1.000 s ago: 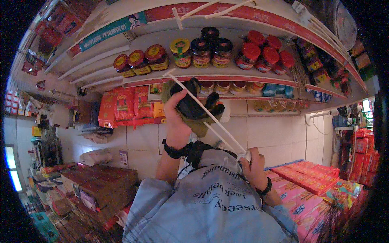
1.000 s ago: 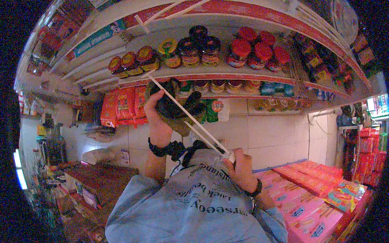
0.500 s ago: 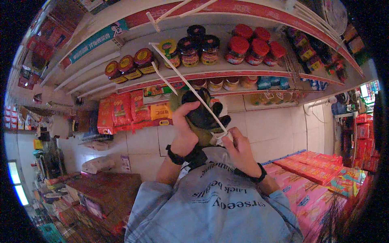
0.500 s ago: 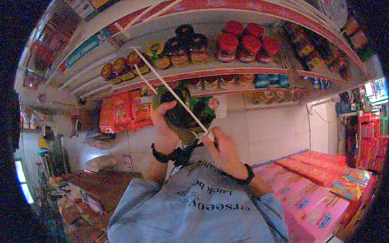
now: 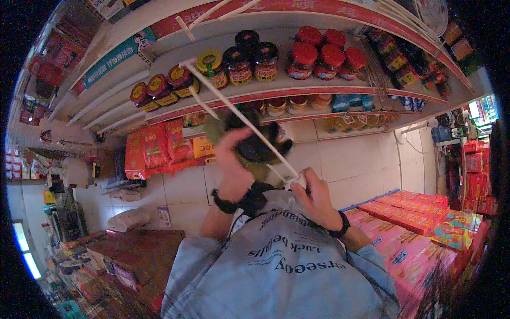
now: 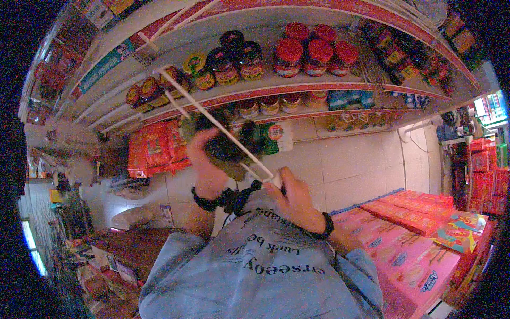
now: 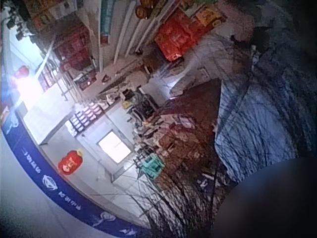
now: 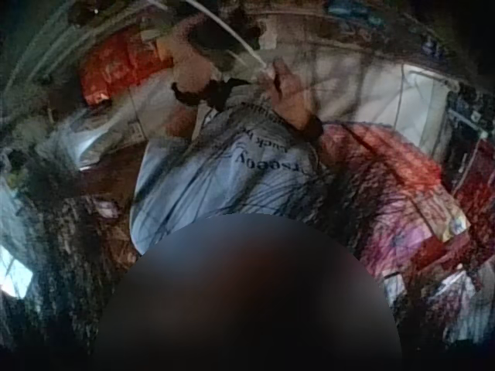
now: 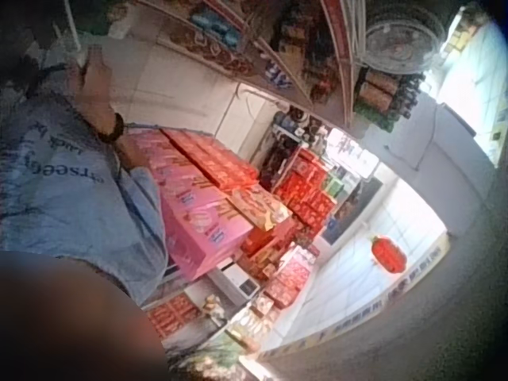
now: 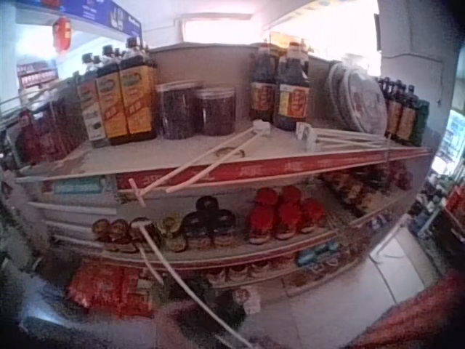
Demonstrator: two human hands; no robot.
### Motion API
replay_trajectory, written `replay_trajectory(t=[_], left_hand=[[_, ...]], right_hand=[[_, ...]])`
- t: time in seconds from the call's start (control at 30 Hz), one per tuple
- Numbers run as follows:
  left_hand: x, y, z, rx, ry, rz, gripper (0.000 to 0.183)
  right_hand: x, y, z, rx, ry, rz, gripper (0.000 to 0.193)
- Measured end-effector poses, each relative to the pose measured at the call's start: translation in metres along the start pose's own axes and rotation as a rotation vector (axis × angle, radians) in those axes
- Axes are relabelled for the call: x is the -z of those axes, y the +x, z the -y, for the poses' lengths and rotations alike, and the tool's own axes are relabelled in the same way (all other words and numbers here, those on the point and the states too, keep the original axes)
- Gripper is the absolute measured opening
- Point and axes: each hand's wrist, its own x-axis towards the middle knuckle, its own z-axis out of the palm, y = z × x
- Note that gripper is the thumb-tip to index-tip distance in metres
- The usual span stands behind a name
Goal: The person repeatedly assembles and disassembles a small white plastic clip with two white rods, using a green cloth to hold the components. The person repeatedly inserts and removes the rods from the clip, handling the parts one at a time.
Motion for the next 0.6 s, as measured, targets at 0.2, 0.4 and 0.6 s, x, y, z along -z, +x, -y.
replay_trajectory(t=[0.2, 0.4, 0.6], left_hand=[[-0.034, -0.006, -0.019, 1.129, -0.926, -0.001, 0.019], [-0.022, -0.019, -0.007, 0.718, -0.184, 0.65, 0.028], [-0.029, -0.023, 0.0, 0.755, -0.051, 0.755, 0.038]], right_hand=[[0.014, 0.011, 0.014, 0.072, -0.004, -0.109, 0.023], [0.053, 0.057, 0.0, 0.3, 0.419, -0.309, 0.043], [0.052, 0.093, 0.037, 0.042, 1.416, 0.091, 0.037]])
